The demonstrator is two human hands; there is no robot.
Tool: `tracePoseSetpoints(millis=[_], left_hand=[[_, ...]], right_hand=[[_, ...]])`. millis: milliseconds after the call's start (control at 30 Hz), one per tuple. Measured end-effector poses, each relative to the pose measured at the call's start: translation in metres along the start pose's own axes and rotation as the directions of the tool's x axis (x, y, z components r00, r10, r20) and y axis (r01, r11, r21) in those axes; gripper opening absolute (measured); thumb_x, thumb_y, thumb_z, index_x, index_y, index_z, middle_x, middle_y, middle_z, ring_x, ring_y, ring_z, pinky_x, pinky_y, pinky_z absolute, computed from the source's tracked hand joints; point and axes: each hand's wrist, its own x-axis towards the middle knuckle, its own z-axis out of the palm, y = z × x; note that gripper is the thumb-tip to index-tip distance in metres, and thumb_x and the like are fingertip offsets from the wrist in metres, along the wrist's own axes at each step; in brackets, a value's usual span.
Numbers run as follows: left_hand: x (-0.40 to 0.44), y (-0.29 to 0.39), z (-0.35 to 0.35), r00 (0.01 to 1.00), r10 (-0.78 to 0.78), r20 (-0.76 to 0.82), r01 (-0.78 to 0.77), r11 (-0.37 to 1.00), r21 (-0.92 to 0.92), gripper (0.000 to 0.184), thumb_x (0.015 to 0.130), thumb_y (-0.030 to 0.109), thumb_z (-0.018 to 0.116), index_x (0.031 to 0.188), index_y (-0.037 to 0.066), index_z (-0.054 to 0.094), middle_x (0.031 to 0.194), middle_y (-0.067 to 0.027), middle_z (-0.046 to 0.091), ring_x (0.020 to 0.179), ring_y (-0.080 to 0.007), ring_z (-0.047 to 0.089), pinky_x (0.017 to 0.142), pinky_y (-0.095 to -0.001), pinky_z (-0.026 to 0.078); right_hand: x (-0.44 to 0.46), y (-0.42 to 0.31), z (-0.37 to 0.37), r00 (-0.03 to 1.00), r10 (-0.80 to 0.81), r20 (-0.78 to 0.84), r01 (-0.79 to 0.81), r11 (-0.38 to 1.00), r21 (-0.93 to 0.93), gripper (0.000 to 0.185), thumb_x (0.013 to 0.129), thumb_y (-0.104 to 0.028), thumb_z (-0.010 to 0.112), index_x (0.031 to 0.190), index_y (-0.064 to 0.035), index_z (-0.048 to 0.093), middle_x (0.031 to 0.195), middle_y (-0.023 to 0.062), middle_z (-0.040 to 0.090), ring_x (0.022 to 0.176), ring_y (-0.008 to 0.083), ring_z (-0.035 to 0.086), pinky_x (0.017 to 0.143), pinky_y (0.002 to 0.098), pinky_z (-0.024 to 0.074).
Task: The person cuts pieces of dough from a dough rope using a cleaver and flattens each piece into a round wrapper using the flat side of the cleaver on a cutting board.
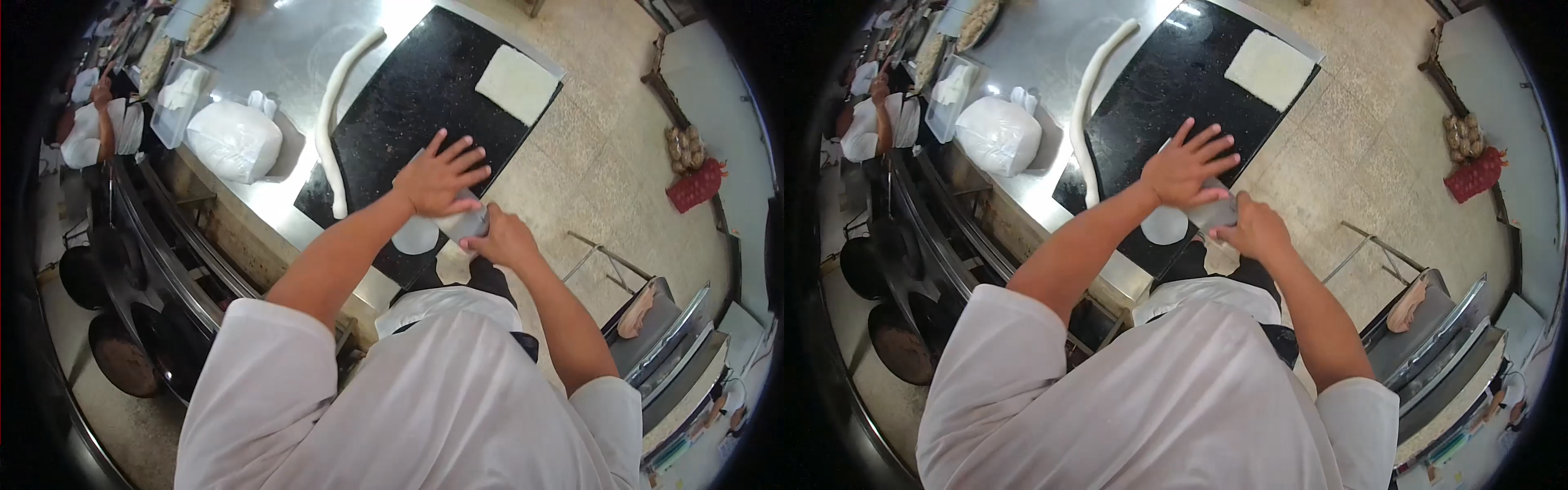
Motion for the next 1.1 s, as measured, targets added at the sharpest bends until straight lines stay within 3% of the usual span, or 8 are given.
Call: tracePoseSetpoints(millis=[233, 333, 400, 533, 733, 800, 900, 1100], left_hand=[[-0.048, 0.044, -0.003, 0.998, 0.015, 0.061, -0.007, 0.991, -0.13, 0.072, 0.09, 0.066, 0.06, 0.148, 0.023, 0.056, 0.158, -0.0138, 0.045, 0.154, -0.0363, 0.029, 0.124, -0.0619, 0.016], [-0.029, 0.049, 0.007, 0.994, 0.059, 0.094, -0.04, 0.98, -0.192, 0.071, 0.091, 0.069, 0.056, 0.145, 0.024, 0.058, 0.157, -0.0101, 0.048, 0.153, -0.035, 0.03, 0.124, -0.0635, 0.016], [-0.004, 0.034, 0.006, 0.993, 0.109, 0.049, -0.108, 0.994, -0.024, 0.071, 0.092, 0.072, 0.051, 0.144, 0.024, 0.059, 0.155, -0.0078, 0.049, 0.152, -0.0354, 0.033, 0.123, -0.0648, 0.015], [0.02, 0.004, 0.004, 0.998, 0.061, -0.035, -0.06, 0.997, 0.039, 0.075, 0.093, 0.075, 0.047, 0.146, 0.023, 0.057, 0.158, -0.0086, 0.046, 0.149, -0.0359, 0.036, 0.121, -0.0666, 0.016], [0.014, -0.005, -0.029, 0.926, -0.09, -0.366, 0.108, 0.994, 0.03, 0.078, 0.081, 0.067, 0.071, 0.142, 0.021, 0.057, 0.148, -0.0131, 0.055, 0.141, -0.0373, 0.047, 0.116, -0.0592, 0.033], [-0.001, 0.002, -0.051, 0.844, -0.534, 0.049, 0.525, 0.805, -0.276, 0.079, 0.081, 0.07, 0.069, 0.137, 0.015, 0.059, 0.133, -0.0173, 0.066, 0.126, -0.0387, 0.06, 0.106, -0.0509, 0.047], [-0.039, 0.014, -0.05, 0.76, -0.331, 0.56, 0.574, 0.745, -0.339, 0.078, 0.082, 0.079, 0.064, 0.109, 0.006, 0.073, 0.105, -0.0206, 0.075, 0.103, -0.0389, 0.071, 0.089, -0.0481, 0.056], [-0.098, 0.04, -0.037, 0.748, -0.604, 0.276, 0.642, 0.552, -0.533, 0.043, 0.088, 0.043, 0.077, 0.101, 0.003, 0.07, 0.091, -0.0184, 0.074, 0.083, -0.0353, 0.074, 0.076, -0.0415, 0.058]], right_hand=[[-0.036, 0.029, 0.074, 0.985, -0.166, -0.04, 0.17, 0.972, 0.163, 0.067, 0.076, -0.045, 0.085, 0.114, 0.003, 0.058, 0.096, 0.0275, 0.072, 0.094, 0.0464, 0.071, 0.082, 0.0519, 0.0564], [-0.048, 0.028, 0.068, 1.0, 0.001, 0.03, -0.01, 0.954, 0.3, 0.066, 0.076, -0.044, 0.085, 0.115, 0.0029, 0.058, 0.095, 0.0267, 0.072, 0.095, 0.0463, 0.071, 0.082, 0.053, 0.0558], [-0.038, 0.012, 0.034, 0.988, 0.156, -0.01, -0.153, 0.981, 0.116, 0.066, 0.076, -0.043, 0.086, 0.115, 0.0024, 0.058, 0.096, 0.0258, 0.073, 0.096, 0.0456, 0.071, 0.083, 0.053, 0.0557], [-0.007, 0.01, -0.001, 0.994, 0.051, -0.092, -0.049, 0.999, 0.019, 0.06, 0.079, -0.043, 0.083, 0.112, 0.0003, 0.057, 0.097, 0.0274, 0.073, 0.093, 0.0465, 0.071, 0.079, 0.0523, 0.0562], [-0.021, -0.006, 0.022, 0.953, 0.09, -0.288, -0.052, 0.989, 0.136, 0.054, 0.089, -0.031, 0.075, 0.122, 0.003, 0.049, 0.096, 0.033, 0.07, 0.091, 0.0515, 0.068, 0.075, 0.0562, 0.0535], [-0.054, -0.004, 0.053, 0.958, 0.115, -0.262, -0.072, 0.983, 0.169, 0.053, 0.089, -0.029, 0.074, 0.122, 0.0032, 0.048, 0.095, 0.0341, 0.069, 0.091, 0.0522, 0.068, 0.074, 0.0566, 0.0529], [-0.123, 0.009, 0.091, 0.974, 0.129, -0.189, -0.095, 0.98, 0.177, 0.052, 0.089, -0.025, 0.075, 0.123, 0.003, 0.048, 0.093, 0.0355, 0.067, 0.092, 0.0532, 0.067, 0.075, 0.0557, 0.0526], [-0.158, 0.01, 0.067, 0.975, 0.175, -0.137, -0.165, 0.983, 0.085, 0.04, 0.088, -0.025, 0.075, 0.11, 0.0049, 0.06, 0.092, 0.0315, 0.069, 0.09, 0.0507, 0.067, 0.077, 0.0533, 0.0531]])
